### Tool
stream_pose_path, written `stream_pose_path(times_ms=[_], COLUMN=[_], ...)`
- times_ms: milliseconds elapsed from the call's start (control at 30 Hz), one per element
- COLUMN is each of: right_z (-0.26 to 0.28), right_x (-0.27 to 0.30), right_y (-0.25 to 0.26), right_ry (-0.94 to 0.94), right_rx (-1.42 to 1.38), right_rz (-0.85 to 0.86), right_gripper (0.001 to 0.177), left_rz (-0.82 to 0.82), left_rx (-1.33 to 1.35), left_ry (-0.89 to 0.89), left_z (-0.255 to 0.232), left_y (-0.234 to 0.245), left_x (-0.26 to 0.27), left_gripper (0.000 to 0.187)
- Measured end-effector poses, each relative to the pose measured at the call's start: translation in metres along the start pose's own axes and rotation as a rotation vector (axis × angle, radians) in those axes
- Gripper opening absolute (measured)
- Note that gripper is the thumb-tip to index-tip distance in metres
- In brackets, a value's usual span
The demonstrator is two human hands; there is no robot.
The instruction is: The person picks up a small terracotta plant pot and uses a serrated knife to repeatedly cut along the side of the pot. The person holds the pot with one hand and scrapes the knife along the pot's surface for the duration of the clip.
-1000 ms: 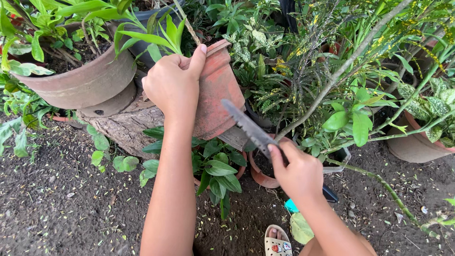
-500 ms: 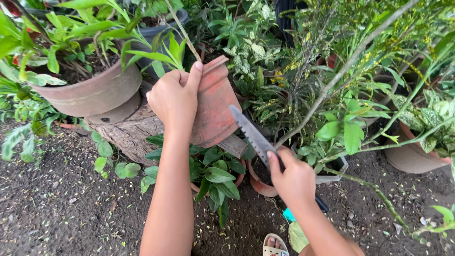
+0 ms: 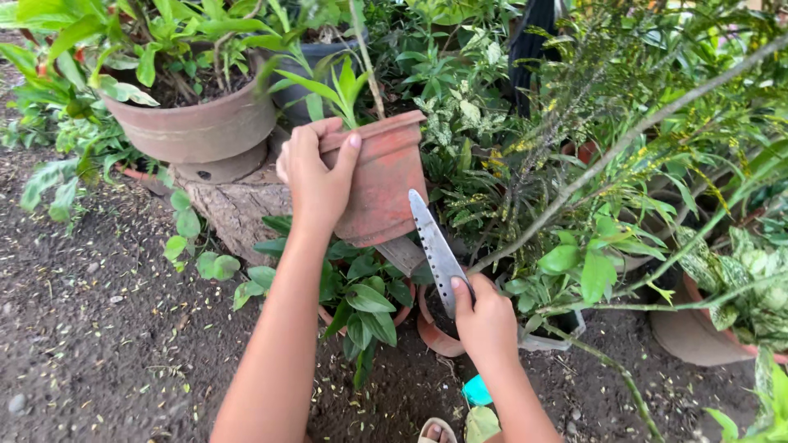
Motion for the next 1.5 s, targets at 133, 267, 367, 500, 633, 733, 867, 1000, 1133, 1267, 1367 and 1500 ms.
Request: stream_pose_path(times_ms=[133,267,367,500,633,733,867,1000,1133,1267,1367,1500], right_z=[-0.01,-0.025,-0.039,-0.047,-0.018,0.004,-0.016,-0.017,-0.015,-0.002,-0.007,-0.007], right_x=[-0.001,-0.007,-0.016,-0.016,-0.009,0.016,0.027,0.019,0.018,0.021,0.025,0.038], right_y=[0.002,0.0,0.022,0.029,0.037,0.036,0.018,0.009,-0.003,0.01,0.009,0.013], right_ry=[0.009,-0.008,-0.094,-0.391,-0.153,0.08,-0.083,-0.056,-0.106,0.008,-0.114,-0.211], right_rx=[-0.085,-0.067,-0.11,-0.331,-0.254,-0.236,-0.156,-0.182,-0.169,-0.171,-0.167,-0.155], right_rz=[-0.005,0.028,-0.022,0.086,0.031,-0.098,-0.045,-0.059,-0.01,-0.073,-0.022,0.02], right_gripper=[0.03,0.03,0.025,0.025,0.048,0.047,0.046,0.046,0.045,0.044,0.044,0.044], left_rz=[0.007,-0.062,-0.09,-0.083,-0.056,-0.043,-0.035,-0.047,-0.049,-0.045,-0.044,-0.056], left_rx=[0.191,0.2,0.197,0.214,0.237,0.251,0.272,0.263,0.231,0.232,0.228,0.336], left_ry=[0.034,0.003,0.013,0.02,0.042,0.067,0.08,0.074,0.048,0.012,0.0,0.049], left_z=[0.004,0.003,0.007,0.02,0.033,0.037,0.04,0.042,0.038,0.036,0.039,0.051], left_y=[0.005,0.01,0.005,-0.002,-0.005,-0.008,-0.01,-0.008,-0.007,-0.007,-0.009,-0.005], left_x=[0.011,0.015,0.013,0.008,0.006,0.003,0.004,0.005,0.007,0.007,0.007,0.005], left_gripper=[0.014,0.013,0.012,0.012,0.013,0.013,0.012,0.014,0.019,0.021,0.019,0.016])
Point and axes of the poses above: each hand's wrist, its own x-axis away from the middle knuckle, its own y-axis out of the back of the hand, z = x × y, the point moved 9 cm from there along -x, towards the middle knuckle, and after that the axes turned 6 degrees about -y, right-handed, at the moved point
